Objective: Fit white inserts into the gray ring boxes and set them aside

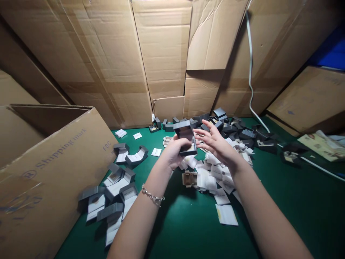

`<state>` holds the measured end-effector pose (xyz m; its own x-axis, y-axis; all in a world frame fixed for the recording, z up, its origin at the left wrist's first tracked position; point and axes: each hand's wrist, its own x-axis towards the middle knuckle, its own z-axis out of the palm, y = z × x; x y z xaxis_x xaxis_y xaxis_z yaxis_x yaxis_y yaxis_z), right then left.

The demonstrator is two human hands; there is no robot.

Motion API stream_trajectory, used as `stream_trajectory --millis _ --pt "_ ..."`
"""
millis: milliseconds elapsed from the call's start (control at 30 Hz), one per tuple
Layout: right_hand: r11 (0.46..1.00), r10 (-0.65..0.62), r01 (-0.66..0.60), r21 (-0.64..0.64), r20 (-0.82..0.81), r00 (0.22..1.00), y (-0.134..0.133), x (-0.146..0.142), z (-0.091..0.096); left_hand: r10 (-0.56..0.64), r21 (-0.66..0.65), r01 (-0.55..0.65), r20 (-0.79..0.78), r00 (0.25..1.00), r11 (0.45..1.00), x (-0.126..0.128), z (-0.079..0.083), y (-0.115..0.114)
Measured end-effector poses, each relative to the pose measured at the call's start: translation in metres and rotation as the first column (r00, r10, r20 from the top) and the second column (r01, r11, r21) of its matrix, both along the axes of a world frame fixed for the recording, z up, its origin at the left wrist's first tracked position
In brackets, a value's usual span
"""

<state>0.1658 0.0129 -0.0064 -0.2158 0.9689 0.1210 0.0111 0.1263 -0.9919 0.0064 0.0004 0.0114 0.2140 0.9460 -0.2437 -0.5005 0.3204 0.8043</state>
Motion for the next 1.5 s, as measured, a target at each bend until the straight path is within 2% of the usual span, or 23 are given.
stream_trajectory --millis 67,100,167,233,300,367,433,500,667,833,900,1067,1233,1333,1500 --pt "0.988 -0.150 0.151 0.006 0.190 0.970 0.006 0.002 -0.008 0.079 -0.048 -0.076 0.049 0.996 0.996 -0.011 0.011 0.001" --pt "0.982 -0.187 0.183 0.043 0.329 0.925 0.009 0.001 -0.013 0.110 -0.061 -0.105 0.082 0.991 0.993 -0.017 0.016 0.002" --pt "0.987 -0.155 0.098 0.124 0.622 0.767 0.011 -0.003 -0.023 0.174 -0.061 -0.167 0.148 0.974 0.984 -0.027 0.023 0.004" --pt "0.991 -0.061 -0.065 0.119 0.817 0.574 0.007 -0.013 -0.033 0.235 -0.062 -0.227 0.200 0.951 0.972 -0.034 0.027 0.006" --pt "0.986 -0.004 -0.149 0.075 0.904 0.427 0.001 -0.026 -0.040 0.275 -0.071 -0.266 0.244 0.930 0.961 -0.039 0.028 0.008" --pt "0.982 -0.015 -0.171 0.074 0.947 0.320 -0.007 -0.039 -0.045 0.295 -0.077 -0.285 0.288 0.911 0.955 -0.041 0.027 0.009" --pt "0.977 -0.054 -0.186 0.101 0.968 0.245 -0.013 -0.051 -0.049 0.312 -0.087 -0.301 0.317 0.895 0.950 -0.042 0.027 0.010" --pt "0.972 -0.070 -0.207 0.113 0.976 0.205 -0.015 -0.058 -0.052 0.324 -0.099 -0.309 0.332 0.886 0.946 -0.041 0.028 0.010" --pt "0.961 -0.032 -0.266 0.081 0.982 0.184 -0.016 -0.062 -0.057 0.305 -0.108 -0.285 0.358 0.882 0.952 -0.039 0.030 0.006" --pt "0.933 0.016 -0.353 0.073 0.970 0.242 -0.020 -0.063 -0.053 0.225 -0.010 -0.253 0.495 0.839 0.967 -0.037 0.028 0.002" --pt "0.923 0.032 -0.379 0.073 0.964 0.263 -0.021 -0.063 -0.051 0.217 -0.009 -0.248 0.518 0.827 0.969 -0.035 0.025 0.002" --pt "0.909 0.012 -0.400 0.119 0.951 0.310 -0.019 -0.061 -0.055 0.227 -0.037 -0.232 0.410 0.883 0.972 -0.026 0.016 0.002" --pt "0.880 -0.065 -0.427 0.209 0.943 0.327 -0.019 -0.063 -0.059 0.225 0.071 -0.260 0.323 0.919 0.963 -0.018 0.011 0.001" --pt "0.881 -0.034 -0.433 0.190 0.938 0.344 -0.022 -0.063 -0.057 0.238 0.082 -0.269 0.272 0.932 0.960 -0.015 0.011 0.000" --pt "0.909 0.057 -0.401 0.111 0.922 0.384 -0.024 -0.062 -0.053 0.230 0.017 -0.239 0.215 0.949 0.971 -0.013 0.012 0.002"
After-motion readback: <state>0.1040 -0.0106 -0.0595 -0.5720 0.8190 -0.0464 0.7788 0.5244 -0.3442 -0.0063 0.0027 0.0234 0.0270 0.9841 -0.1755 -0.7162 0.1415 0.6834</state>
